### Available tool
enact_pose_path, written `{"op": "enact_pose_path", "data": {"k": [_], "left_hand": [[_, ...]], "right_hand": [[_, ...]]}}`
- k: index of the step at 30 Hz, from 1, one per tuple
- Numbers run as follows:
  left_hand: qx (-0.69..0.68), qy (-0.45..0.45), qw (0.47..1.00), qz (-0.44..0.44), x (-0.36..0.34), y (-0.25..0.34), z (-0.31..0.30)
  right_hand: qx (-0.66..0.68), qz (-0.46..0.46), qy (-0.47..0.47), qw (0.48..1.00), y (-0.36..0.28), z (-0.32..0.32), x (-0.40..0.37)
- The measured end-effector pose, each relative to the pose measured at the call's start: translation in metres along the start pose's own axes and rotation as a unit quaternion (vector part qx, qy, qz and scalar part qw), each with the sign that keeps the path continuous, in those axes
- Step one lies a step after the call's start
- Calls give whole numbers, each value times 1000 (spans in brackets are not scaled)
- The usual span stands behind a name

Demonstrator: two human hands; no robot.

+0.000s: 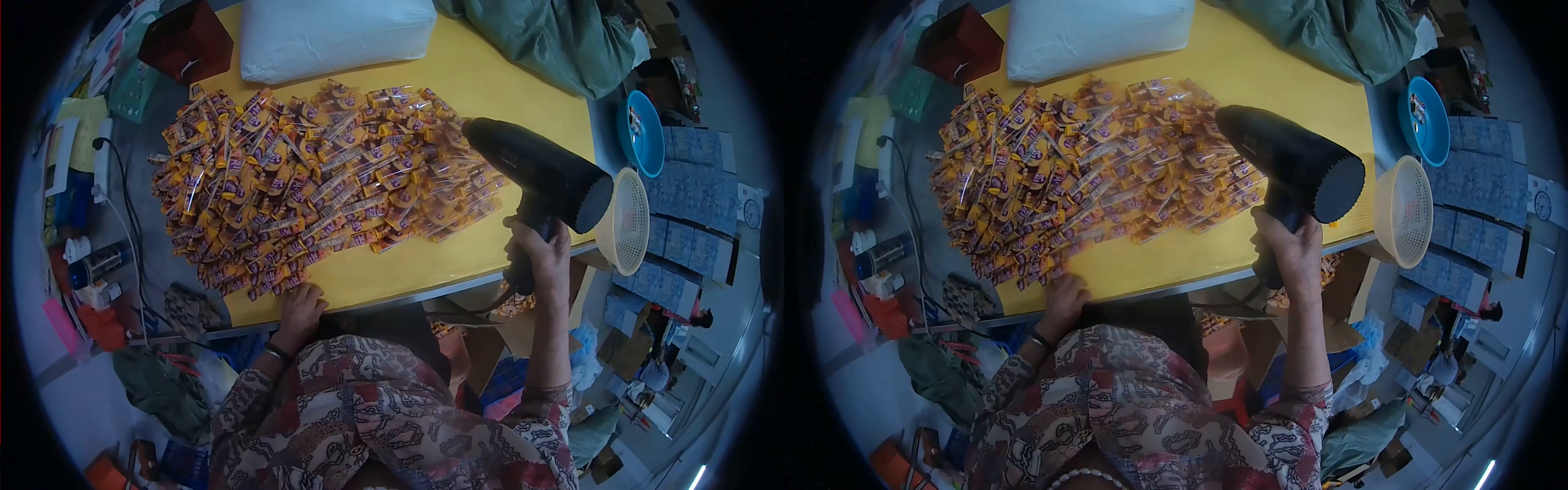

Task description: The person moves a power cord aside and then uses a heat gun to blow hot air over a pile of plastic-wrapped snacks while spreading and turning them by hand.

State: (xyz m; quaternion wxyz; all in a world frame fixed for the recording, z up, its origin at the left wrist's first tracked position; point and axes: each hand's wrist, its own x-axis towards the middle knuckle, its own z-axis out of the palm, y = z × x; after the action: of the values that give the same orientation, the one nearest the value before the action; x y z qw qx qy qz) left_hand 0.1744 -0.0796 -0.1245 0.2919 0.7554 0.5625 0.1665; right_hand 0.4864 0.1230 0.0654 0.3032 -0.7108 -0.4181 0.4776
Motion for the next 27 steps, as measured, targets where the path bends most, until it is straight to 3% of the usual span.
{"op": "enact_pose_path", "data": {"k": [3, 8, 11, 14, 16, 22, 27], "left_hand": [[-4, 35, 997, -75, -8, -2, 17], [142, 64, 988, -8, -16, -18, 44], [176, 81, 981, 1, -12, -15, 40], [175, 74, 982, -6, -15, -18, 46], [177, 68, 982, -10, -14, -18, 46], [149, 70, 986, -27, -15, -16, 44], [156, 83, 984, -18, -16, -19, 46]], "right_hand": [[-14, -7, -3, 1000, -6, 9, 1], [-56, 19, 17, 998, -17, 15, 12], [-27, -29, -43, 998, -18, 14, 10], [-11, -56, -56, 997, -17, 26, 13], [-7, -81, -18, 997, -18, 35, 20], [-45, -36, -102, 993, -32, 47, 6], [-30, -67, -75, 995, -32, 57, 17]]}}
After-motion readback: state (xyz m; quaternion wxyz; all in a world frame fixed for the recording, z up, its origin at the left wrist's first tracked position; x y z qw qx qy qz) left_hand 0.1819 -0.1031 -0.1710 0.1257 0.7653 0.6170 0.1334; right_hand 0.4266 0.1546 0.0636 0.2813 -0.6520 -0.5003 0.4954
